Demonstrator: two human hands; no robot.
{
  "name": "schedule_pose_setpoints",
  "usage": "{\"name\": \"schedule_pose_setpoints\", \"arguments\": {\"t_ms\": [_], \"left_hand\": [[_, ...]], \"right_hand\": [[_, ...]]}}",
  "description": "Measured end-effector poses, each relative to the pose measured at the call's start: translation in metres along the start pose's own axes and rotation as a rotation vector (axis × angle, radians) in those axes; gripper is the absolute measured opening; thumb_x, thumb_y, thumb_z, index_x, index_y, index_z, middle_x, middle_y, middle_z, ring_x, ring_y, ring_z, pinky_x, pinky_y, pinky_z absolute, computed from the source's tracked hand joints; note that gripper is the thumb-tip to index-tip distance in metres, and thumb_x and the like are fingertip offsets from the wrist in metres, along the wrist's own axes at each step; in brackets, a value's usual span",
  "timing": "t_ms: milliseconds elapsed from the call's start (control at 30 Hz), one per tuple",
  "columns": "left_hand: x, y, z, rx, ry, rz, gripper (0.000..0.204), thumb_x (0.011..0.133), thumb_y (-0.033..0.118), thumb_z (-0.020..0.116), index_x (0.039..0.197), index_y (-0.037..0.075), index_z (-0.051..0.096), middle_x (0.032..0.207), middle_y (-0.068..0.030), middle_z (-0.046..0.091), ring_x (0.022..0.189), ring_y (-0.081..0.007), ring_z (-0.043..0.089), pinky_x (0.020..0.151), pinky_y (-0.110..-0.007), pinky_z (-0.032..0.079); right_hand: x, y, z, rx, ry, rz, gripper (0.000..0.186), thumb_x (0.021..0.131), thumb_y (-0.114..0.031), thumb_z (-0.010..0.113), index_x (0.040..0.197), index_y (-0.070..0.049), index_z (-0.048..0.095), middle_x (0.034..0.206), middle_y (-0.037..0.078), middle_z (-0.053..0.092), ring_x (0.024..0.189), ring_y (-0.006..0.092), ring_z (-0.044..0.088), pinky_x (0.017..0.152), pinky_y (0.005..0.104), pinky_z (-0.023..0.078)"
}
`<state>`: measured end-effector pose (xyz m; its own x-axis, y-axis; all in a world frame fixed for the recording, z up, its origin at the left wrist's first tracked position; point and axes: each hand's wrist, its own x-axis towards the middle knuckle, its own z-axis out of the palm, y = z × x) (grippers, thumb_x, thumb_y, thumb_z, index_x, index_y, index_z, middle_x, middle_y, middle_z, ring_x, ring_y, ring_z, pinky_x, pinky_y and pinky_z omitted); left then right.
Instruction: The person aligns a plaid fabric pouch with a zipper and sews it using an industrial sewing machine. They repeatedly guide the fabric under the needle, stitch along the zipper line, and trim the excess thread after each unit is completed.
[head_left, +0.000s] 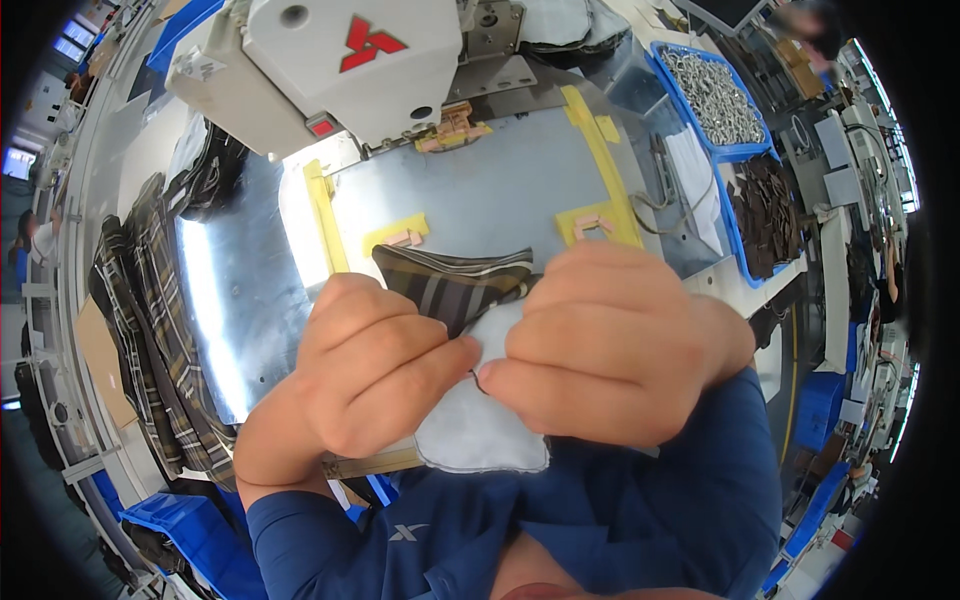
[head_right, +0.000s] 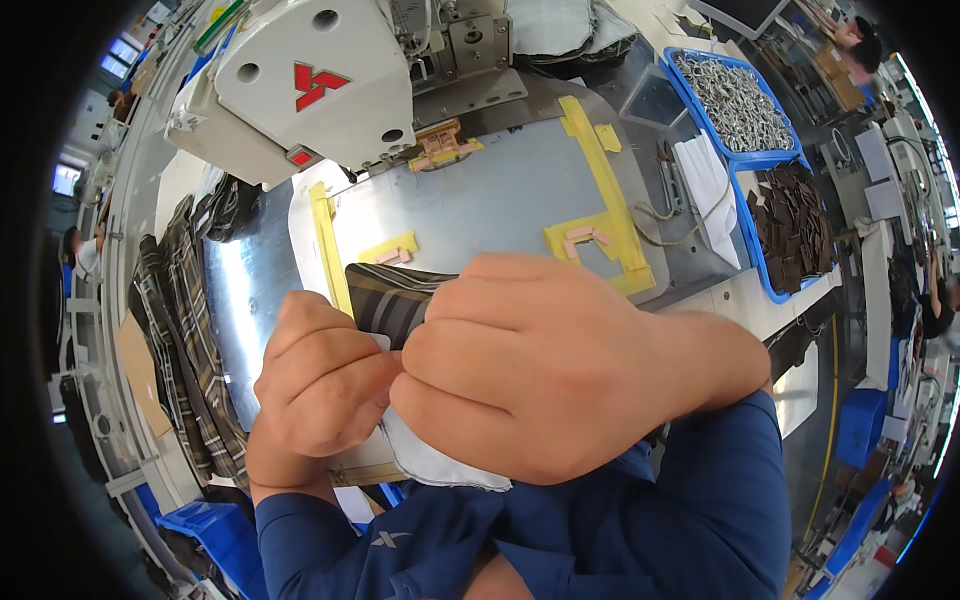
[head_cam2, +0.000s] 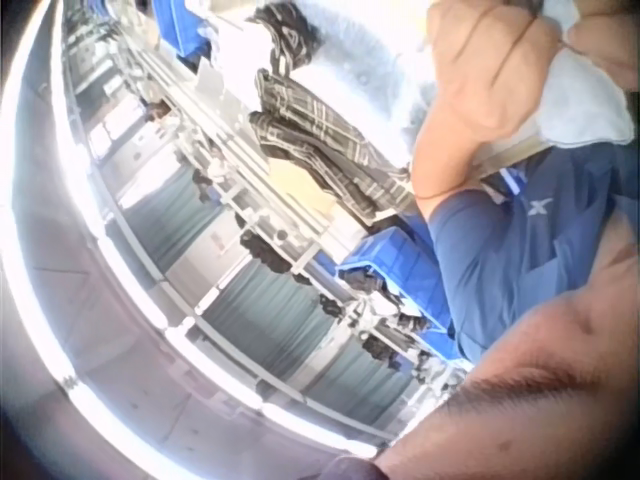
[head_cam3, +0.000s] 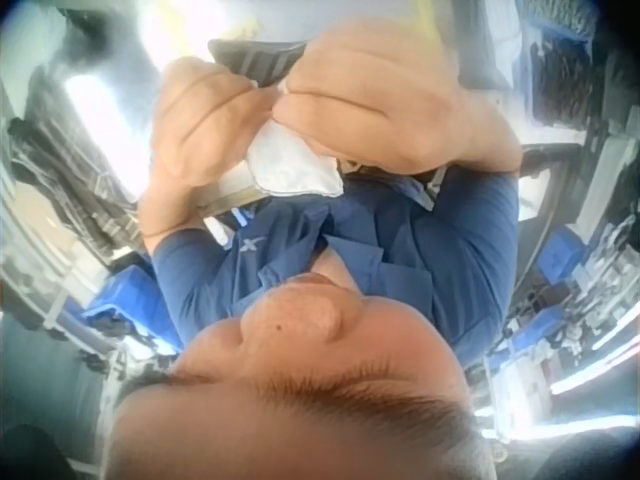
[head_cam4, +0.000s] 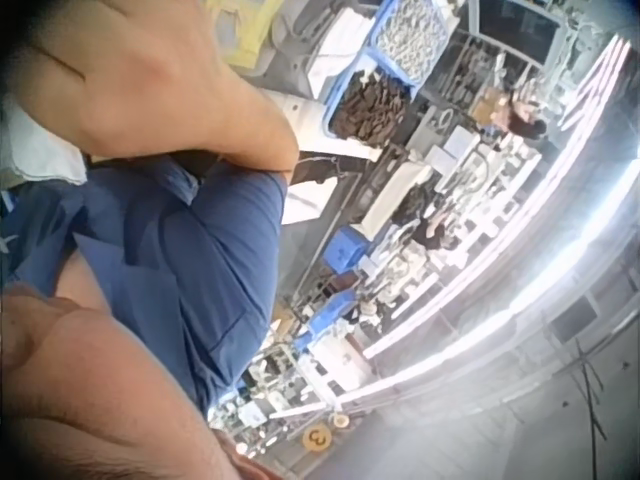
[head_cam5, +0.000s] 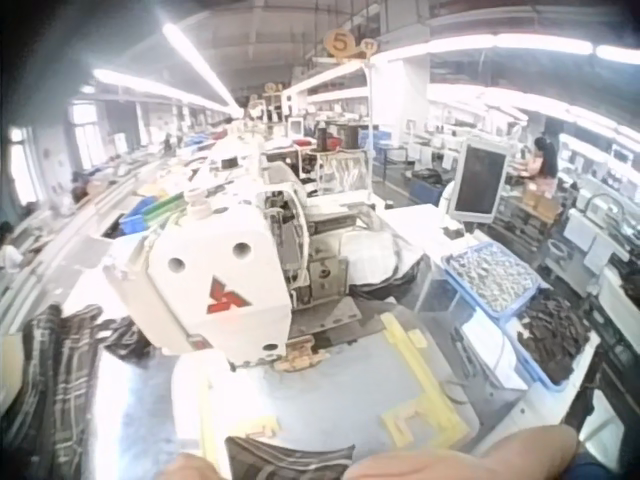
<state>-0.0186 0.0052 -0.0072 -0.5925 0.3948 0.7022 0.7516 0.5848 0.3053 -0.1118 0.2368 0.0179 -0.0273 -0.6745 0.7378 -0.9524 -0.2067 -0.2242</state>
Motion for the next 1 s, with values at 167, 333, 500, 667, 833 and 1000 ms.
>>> {"name": "schedule_pose_setpoints", "arguments": {"t_ms": [167, 333, 500, 667, 833, 1000], "left_hand": [[-0.004, -0.003, -0.005, -0.072, -0.013, -0.049, 0.020, 0.077, 0.012, 0.083, 0.095, 0.005, 0.078, 0.090, -0.0062, 0.068, 0.079, -0.0259, 0.061, 0.071, -0.043, 0.046], [-0.004, -0.001, -0.006, -0.082, 0.008, -0.085, 0.014, 0.085, 0.016, 0.080, 0.095, 0.007, 0.078, 0.090, -0.0054, 0.067, 0.078, -0.0253, 0.060, 0.072, -0.043, 0.045], [-0.002, -0.007, -0.006, -0.182, 0.027, -0.084, 0.026, 0.072, 0.007, 0.087, 0.097, 0.005, 0.081, 0.092, -0.0064, 0.069, 0.078, -0.0247, 0.060, 0.067, -0.038, 0.046], [-0.004, -0.010, -0.001, -0.325, 0.019, -0.144, 0.016, 0.083, 0.010, 0.086, 0.098, 0.005, 0.081, 0.093, -0.0066, 0.070, 0.079, -0.0261, 0.063, 0.070, -0.039, 0.049], [-0.008, -0.013, 0.005, -0.432, 0.042, -0.162, 0.014, 0.089, 0.012, 0.085, 0.098, 0.003, 0.081, 0.091, -0.0086, 0.070, 0.079, -0.0258, 0.064, 0.069, -0.039, 0.049], [-0.009, -0.015, 0.006, -0.459, 0.050, -0.157, 0.014, 0.089, 0.012, 0.084, 0.097, 0.002, 0.081, 0.091, -0.0097, 0.070, 0.078, -0.0258, 0.063, 0.069, -0.039, 0.049]], "right_hand": [[-0.001, 0.003, -0.001, 0.007, 0.041, -0.072, 0.019, 0.076, -0.007, 0.076, 0.093, 0.000, 0.077, 0.084, 0.007, 0.068, 0.068, 0.0205, 0.065, 0.055, 0.0327, 0.047], [-0.002, 0.005, 0.004, -0.028, 0.100, -0.142, 0.020, 0.074, -0.008, 0.077, 0.092, 0.000, 0.077, 0.085, 0.005, 0.068, 0.070, 0.0188, 0.065, 0.057, 0.0315, 0.047], [-0.002, 0.005, 0.004, -0.044, 0.116, -0.118, 0.019, 0.074, -0.009, 0.077, 0.091, -0.002, 0.078, 0.085, 0.004, 0.068, 0.070, 0.0181, 0.064, 0.059, 0.0311, 0.048], [-0.004, 0.005, 0.000, -0.085, 0.087, -0.122, 0.017, 0.074, -0.010, 0.078, 0.089, -0.005, 0.078, 0.084, 0.003, 0.068, 0.070, 0.0178, 0.063, 0.059, 0.0309, 0.049], [-0.004, 0.004, -0.002, -0.095, 0.082, -0.136, 0.013, 0.076, -0.010, 0.078, 0.087, -0.004, 0.077, 0.084, 0.004, 0.069, 0.070, 0.0174, 0.064, 0.059, 0.0306, 0.048], [-0.004, 0.004, -0.003, -0.047, 0.076, -0.140, 0.009, 0.079, -0.007, 0.077, 0.086, -0.003, 0.077, 0.084, 0.004, 0.070, 0.071, 0.0176, 0.065, 0.059, 0.0307, 0.048]]}}
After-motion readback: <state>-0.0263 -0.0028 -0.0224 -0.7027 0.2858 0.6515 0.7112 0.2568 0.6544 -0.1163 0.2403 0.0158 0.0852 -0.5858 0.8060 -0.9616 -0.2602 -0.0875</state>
